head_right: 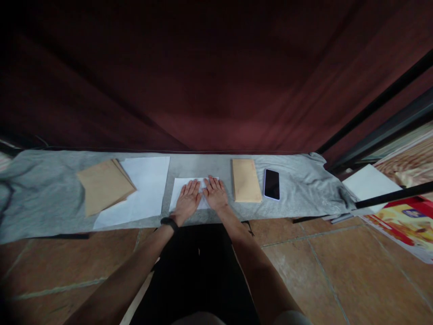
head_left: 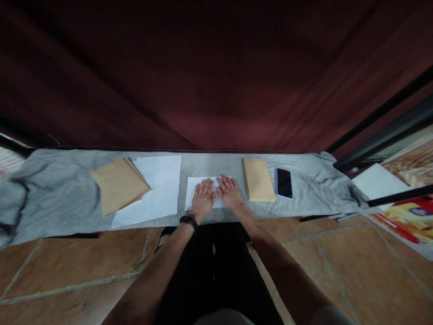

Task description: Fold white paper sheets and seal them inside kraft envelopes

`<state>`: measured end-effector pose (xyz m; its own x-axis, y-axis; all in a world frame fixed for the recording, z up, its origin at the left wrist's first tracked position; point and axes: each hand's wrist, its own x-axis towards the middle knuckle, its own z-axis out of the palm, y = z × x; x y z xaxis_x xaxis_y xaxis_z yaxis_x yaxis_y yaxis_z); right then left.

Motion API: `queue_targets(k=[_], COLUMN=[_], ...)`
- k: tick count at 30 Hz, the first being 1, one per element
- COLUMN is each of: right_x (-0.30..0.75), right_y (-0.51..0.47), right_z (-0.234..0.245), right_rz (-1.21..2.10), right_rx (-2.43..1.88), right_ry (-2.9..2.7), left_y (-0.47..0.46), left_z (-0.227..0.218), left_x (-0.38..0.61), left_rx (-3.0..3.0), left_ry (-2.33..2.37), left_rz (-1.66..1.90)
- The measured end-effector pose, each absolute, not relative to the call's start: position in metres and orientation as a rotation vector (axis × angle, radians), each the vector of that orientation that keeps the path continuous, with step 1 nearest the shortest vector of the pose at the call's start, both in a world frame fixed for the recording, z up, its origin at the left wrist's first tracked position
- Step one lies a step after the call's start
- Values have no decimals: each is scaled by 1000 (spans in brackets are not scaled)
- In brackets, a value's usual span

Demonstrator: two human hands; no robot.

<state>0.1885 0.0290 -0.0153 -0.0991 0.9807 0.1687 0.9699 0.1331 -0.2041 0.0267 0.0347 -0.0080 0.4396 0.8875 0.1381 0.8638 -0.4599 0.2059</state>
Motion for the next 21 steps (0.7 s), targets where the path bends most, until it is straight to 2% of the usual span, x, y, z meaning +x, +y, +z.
queue_targets(k=[15,21], right_x=[188,153], right_y=[11,-5], right_z=[-11,-8], right_rz=[40,174], right_rx=[-2012,-1836], right_ry=[-2016,-2199], left_y=[24,22], left_z=[-15,-9], left_x=[-6,-4], left_rx=[2545,2532], left_ry=[1741,1760], left_rz=[416,311])
